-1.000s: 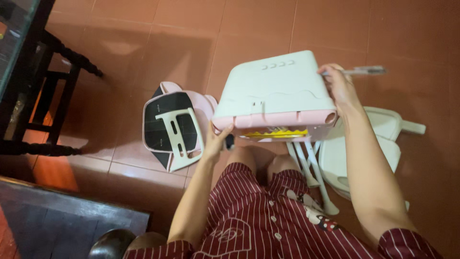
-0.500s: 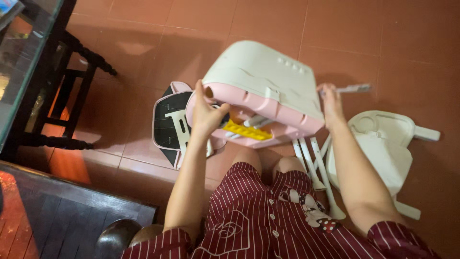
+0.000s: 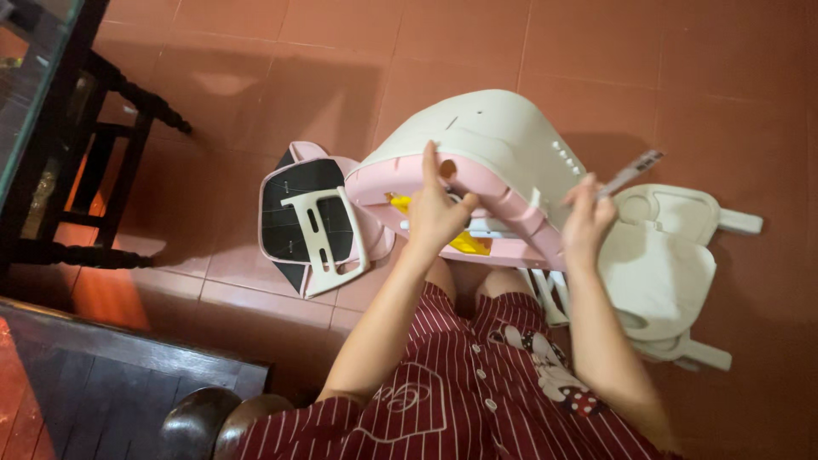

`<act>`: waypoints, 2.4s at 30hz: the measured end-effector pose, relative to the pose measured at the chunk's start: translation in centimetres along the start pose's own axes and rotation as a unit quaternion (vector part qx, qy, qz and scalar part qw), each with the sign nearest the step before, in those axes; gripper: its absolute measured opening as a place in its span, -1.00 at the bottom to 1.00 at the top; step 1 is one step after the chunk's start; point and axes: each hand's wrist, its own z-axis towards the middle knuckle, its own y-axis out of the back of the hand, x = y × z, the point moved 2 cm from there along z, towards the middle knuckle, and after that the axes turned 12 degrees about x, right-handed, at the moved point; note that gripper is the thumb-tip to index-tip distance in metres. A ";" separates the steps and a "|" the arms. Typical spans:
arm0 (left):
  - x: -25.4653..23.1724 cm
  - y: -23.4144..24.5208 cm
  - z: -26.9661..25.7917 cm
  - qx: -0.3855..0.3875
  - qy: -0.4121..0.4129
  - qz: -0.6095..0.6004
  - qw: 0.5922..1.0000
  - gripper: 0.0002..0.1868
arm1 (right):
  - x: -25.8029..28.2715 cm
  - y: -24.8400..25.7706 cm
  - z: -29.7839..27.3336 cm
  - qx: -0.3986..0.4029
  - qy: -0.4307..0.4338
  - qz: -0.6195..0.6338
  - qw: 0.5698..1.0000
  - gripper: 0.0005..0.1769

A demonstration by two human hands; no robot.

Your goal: The person disassembles a pink and white baby high chair. They remove the tray, seat cushion, and backrest, then use a pen to loosen screws and detach the legs and base components.

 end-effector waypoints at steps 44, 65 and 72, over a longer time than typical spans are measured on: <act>0.8 5.5 16.8 0.161 0.027 0.148 0.975 -0.15 | 10.0 2.3 -16.8 0.154 -0.377 0.013 0.913 -0.33; 1.6 4.2 17.8 0.134 0.067 0.160 0.976 -0.15 | -20.3 10.0 -14.0 -0.074 -0.543 0.135 0.826 -0.68; 2.3 4.9 18.0 0.131 0.084 0.164 0.974 -0.14 | -20.9 9.2 -13.4 -0.079 -0.527 0.138 0.835 -0.68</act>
